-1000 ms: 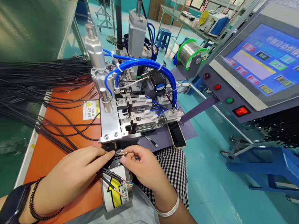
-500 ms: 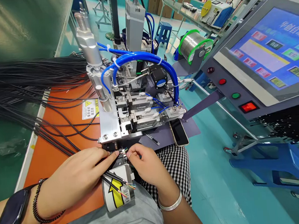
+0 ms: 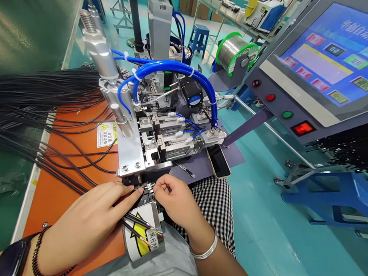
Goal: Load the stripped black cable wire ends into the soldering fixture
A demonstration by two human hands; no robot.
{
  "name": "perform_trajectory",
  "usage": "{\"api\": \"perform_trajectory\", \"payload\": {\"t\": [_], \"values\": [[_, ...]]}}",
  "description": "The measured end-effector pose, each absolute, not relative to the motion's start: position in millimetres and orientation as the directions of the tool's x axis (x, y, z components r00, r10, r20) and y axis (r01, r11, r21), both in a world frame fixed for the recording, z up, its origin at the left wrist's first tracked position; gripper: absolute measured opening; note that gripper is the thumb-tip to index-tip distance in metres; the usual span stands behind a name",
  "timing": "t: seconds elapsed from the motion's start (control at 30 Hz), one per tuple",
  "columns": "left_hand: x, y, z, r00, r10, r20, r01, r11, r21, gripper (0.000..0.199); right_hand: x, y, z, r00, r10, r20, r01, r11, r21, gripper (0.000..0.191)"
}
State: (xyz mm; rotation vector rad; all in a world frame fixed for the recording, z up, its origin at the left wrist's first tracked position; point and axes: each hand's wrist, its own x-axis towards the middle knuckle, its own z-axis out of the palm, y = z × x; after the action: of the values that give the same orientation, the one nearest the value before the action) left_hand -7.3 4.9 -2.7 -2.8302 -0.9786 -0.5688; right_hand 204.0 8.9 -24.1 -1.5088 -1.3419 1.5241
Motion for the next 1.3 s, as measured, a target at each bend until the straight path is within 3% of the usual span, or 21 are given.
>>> {"api": "perform_trajectory", "payload": {"t": [0.8, 1.1, 1.3], "values": [[6, 2, 11, 0.738, 0.657, 0.155, 0.671, -0.739, -0.062, 0.053, 195, 15, -26, -0.097, 0.973, -0.211, 0.150, -0.195, -0.969, 0.010], [10, 0, 13, 0.743, 0.654, 0.141, 0.669, -0.735, -0.111, 0.057, 195, 15, -37, -0.138, 0.948, -0.288, 0.096, -0.276, -0.956, 0.009], [9, -1, 11, 0.712, 0.684, 0.158, 0.698, -0.713, -0.062, 0.055, 195, 13, -43, -0.140, 0.922, -0.361, -0.026, -0.368, -0.929, 0.017]]}}
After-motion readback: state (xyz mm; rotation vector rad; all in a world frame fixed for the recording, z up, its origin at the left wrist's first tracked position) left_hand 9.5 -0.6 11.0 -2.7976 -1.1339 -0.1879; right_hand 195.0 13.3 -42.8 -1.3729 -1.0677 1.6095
